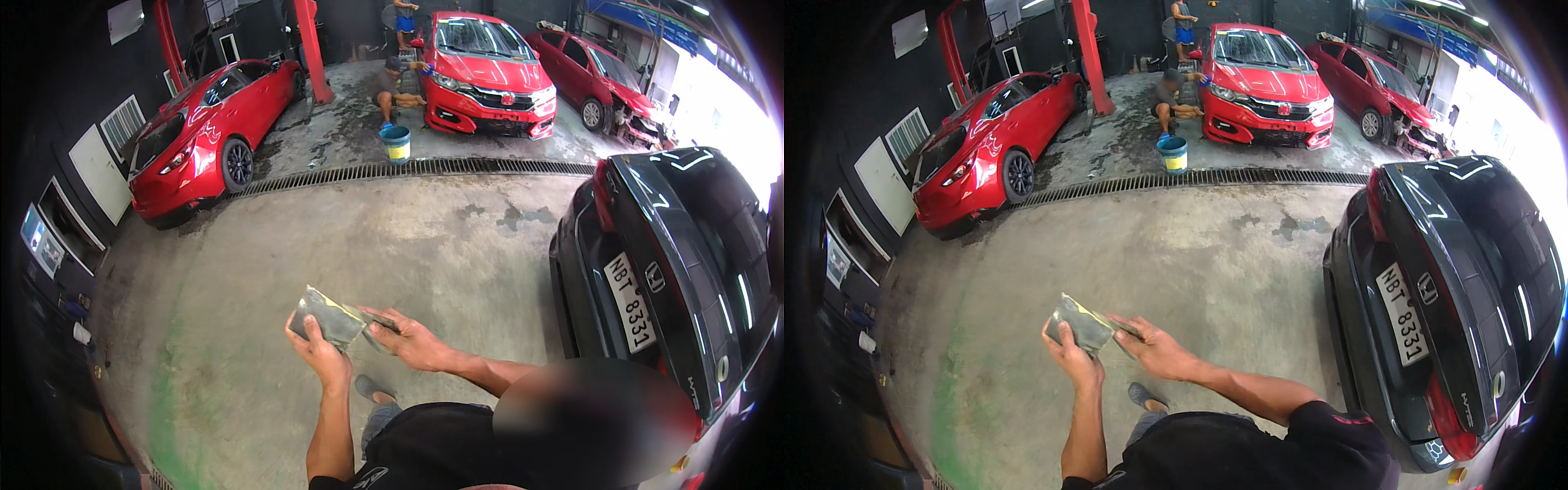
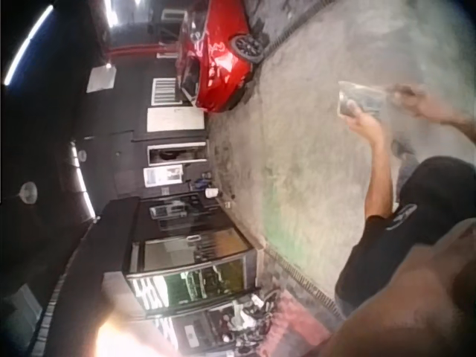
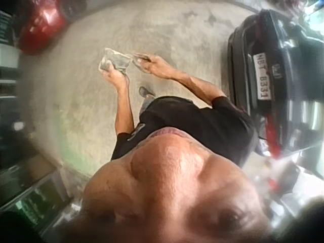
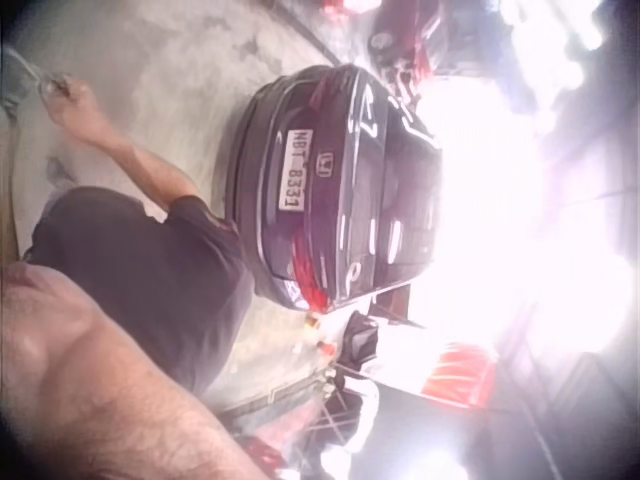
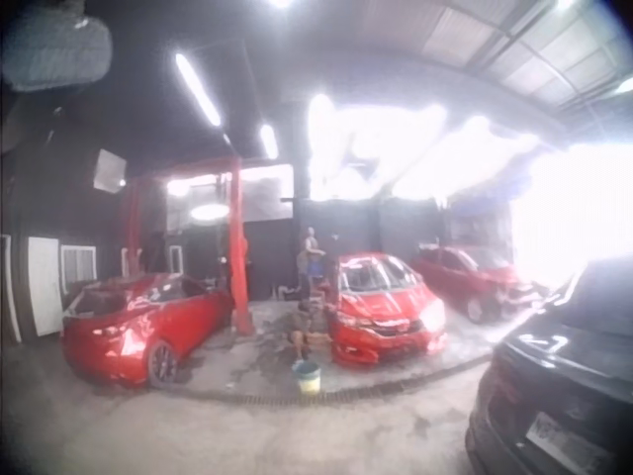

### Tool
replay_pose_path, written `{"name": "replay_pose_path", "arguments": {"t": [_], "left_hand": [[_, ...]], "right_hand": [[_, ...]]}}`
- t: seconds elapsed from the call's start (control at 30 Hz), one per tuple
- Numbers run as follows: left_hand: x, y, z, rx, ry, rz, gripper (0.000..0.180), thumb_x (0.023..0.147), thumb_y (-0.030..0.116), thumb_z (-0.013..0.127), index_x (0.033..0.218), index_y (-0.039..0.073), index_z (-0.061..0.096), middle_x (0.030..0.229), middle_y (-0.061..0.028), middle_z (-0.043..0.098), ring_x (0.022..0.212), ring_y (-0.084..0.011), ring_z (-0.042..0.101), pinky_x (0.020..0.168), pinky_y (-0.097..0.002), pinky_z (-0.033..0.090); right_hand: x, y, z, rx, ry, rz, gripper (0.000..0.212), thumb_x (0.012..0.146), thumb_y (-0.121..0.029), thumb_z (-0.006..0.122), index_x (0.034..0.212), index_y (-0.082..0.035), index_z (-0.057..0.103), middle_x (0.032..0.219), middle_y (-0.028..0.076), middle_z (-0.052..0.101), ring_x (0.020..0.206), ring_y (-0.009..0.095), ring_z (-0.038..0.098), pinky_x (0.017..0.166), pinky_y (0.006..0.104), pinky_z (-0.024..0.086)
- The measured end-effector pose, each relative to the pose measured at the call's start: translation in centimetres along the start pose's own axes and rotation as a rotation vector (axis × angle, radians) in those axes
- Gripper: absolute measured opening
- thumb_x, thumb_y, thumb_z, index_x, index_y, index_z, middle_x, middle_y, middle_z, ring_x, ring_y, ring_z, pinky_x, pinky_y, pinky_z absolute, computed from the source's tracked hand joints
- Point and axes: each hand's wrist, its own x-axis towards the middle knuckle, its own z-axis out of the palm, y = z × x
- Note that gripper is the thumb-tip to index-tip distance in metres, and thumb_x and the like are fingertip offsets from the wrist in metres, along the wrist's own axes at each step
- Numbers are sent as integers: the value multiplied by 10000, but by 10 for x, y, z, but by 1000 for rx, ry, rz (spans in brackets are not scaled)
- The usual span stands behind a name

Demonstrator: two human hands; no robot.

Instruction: The person applies a yellow body filler to a car's rear quarter panel using a metal spreader. They smooth the filler over a taped-off area, then walk to a bucket to scoop more filler and apply it to the spreader before returning to the car to continue the application.

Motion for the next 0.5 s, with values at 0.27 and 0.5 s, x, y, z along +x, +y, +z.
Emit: {"name": "replay_pose_path", "arguments": {"t": [0.27,0.5], "left_hand": [[124,-66,-11,-25,-9,-173,361,1040,153,555,1361,14,465,1294,-158,581,1131,-258,616,962,-416,526],[292,-43,-34,-42,-9,-269,392,1019,209,605,1355,30,512,1254,-136,626,1107,-260,648,936,-424,556]], "right_hand": [[161,4,25,-128,211,-199,486,1073,-336,572,1468,-54,538,1240,143,656,1079,198,610,941,364,506],[264,-7,-9,298,249,238,534,982,-388,721,1229,71,609,912,71,684,780,154,648,734,330,561]]}}
